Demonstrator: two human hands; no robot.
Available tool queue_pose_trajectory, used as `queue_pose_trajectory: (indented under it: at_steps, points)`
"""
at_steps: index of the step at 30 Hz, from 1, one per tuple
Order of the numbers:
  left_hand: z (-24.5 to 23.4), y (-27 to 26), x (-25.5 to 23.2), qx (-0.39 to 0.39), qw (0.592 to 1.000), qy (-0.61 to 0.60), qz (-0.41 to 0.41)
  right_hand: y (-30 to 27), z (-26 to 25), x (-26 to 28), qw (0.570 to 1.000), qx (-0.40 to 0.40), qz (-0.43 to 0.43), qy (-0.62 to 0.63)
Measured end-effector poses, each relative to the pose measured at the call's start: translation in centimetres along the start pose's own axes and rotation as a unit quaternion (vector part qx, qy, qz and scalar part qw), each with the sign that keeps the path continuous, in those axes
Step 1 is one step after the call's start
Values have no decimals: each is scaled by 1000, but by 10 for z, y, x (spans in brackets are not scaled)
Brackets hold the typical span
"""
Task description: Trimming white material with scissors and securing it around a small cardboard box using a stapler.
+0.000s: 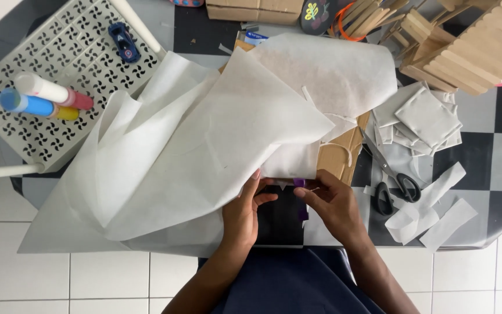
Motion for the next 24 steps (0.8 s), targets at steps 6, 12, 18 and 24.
queue_pose_trajectory:
  at_steps: [6,12,18,24]
  points:
    - [15,-5,3,18,999,-11,-24,-10,-30,81,922,-113,-149,-338]
    - [22,-7,10,34,998,-30,-42,-13,-43,92,930,-172,-146,-290]
    - [26,-8,12,93,995,6,-24,23,3,28,986,48,17,160]
    - [48,-62,-16,245,848,469,-11,9,-1,69,986,12,8,165]
Point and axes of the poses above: each hand's wrist, its own y-axis towards the middle knuckle, its own z-axis out of the palm, x = y × z, the point moved 10 cm from there along y, towards the middle knuckle, and after that the axes turned 2 degrees about y, right-handed, at the moved point
